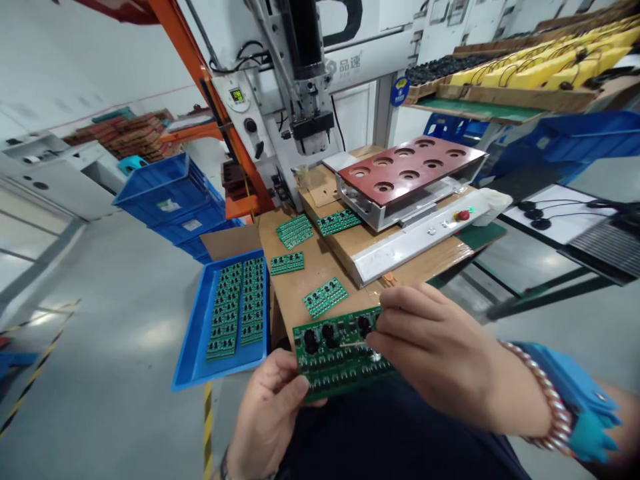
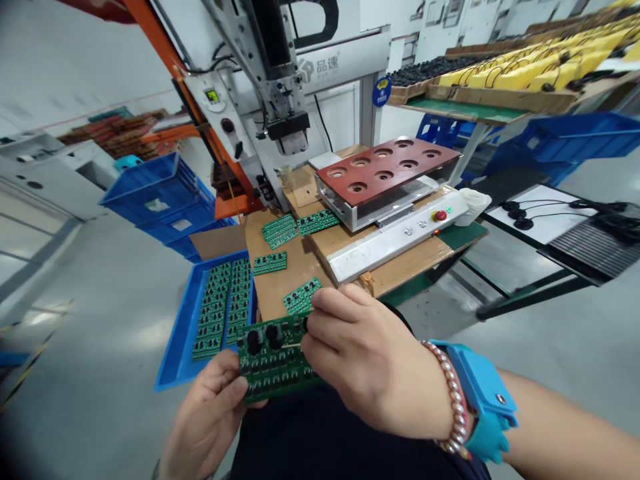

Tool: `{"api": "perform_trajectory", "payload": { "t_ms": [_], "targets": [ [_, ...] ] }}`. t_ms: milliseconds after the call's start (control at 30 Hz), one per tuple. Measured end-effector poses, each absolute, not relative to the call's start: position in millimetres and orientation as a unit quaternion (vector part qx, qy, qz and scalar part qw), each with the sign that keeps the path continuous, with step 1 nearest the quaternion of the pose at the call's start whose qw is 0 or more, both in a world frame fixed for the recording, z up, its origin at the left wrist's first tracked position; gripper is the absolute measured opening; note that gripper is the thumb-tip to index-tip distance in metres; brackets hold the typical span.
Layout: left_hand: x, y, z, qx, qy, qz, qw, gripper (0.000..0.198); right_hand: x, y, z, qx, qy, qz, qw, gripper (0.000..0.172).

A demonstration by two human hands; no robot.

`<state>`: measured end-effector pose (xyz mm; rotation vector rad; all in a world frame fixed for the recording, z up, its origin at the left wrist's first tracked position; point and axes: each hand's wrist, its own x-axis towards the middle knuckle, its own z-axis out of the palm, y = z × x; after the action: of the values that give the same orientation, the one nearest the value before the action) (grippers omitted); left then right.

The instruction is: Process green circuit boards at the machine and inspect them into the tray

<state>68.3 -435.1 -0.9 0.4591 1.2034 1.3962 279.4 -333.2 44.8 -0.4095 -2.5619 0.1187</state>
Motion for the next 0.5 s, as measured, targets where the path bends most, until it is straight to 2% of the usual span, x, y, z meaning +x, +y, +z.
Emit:
{"api": "perform_trajectory", "payload": {
  "t_ms": [333,500],
  "targets": [
    [67.5,-434.5,-1.2,0.201,0.523,0.587,0.584,0.017,276.9,-332.2,45.1,-0.159,-0.944,0.033,0.288,0.014],
    [68.2,-435.1,-0.8,0.198,0.525,0.591,0.580,0.019,278.6,-332.4,43.6,-0.160,-0.949,0.040,0.268,0.014]
  ]
}}
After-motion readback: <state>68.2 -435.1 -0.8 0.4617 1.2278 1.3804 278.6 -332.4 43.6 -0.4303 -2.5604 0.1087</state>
